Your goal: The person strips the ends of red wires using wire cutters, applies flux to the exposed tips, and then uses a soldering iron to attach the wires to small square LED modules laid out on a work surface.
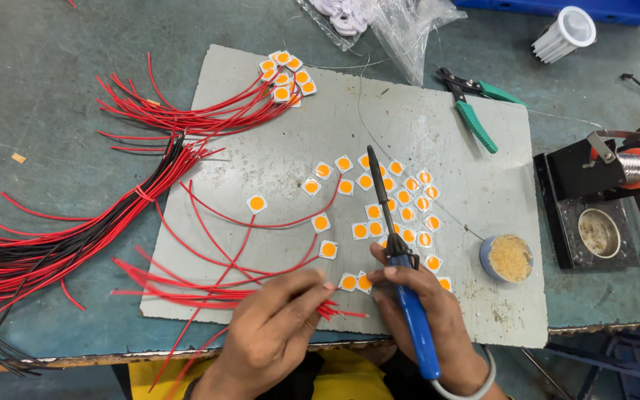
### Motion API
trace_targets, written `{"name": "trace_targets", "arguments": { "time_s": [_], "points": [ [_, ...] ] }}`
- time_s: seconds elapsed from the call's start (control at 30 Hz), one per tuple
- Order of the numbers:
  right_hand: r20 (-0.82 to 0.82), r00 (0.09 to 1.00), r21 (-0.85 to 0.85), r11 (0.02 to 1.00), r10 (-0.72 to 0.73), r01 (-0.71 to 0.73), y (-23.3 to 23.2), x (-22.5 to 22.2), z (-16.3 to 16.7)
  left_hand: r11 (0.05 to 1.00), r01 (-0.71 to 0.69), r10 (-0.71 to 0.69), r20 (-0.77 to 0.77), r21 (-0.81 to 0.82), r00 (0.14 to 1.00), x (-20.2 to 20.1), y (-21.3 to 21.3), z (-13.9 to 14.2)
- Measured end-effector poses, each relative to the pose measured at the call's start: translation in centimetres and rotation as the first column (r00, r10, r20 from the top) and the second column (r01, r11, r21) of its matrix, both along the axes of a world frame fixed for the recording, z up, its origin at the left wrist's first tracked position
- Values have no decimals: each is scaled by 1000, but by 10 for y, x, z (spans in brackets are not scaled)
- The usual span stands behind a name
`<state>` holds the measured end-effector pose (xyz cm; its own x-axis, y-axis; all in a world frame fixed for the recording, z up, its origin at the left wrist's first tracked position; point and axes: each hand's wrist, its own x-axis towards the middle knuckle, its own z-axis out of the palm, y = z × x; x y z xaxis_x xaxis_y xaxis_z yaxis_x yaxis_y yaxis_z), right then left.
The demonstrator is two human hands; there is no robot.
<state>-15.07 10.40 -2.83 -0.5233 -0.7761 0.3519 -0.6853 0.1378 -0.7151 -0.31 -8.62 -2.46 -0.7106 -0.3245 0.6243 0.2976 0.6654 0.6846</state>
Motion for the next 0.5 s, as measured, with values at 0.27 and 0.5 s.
{"name": "trace_targets", "arguments": {
  "time_s": [0.27, 0.5],
  "points": [
    [-63, 998, -32, 999, 13, -15, -5, 1, -1, 988, 148, -138, 206, -37, 969, 2, 3, -11],
    [-82, 997, 21, 1000, 8, -6, -4, 0, 1, 979, 177, -157, 189, -98, 969, 5, 2, -10]
  ]
}}
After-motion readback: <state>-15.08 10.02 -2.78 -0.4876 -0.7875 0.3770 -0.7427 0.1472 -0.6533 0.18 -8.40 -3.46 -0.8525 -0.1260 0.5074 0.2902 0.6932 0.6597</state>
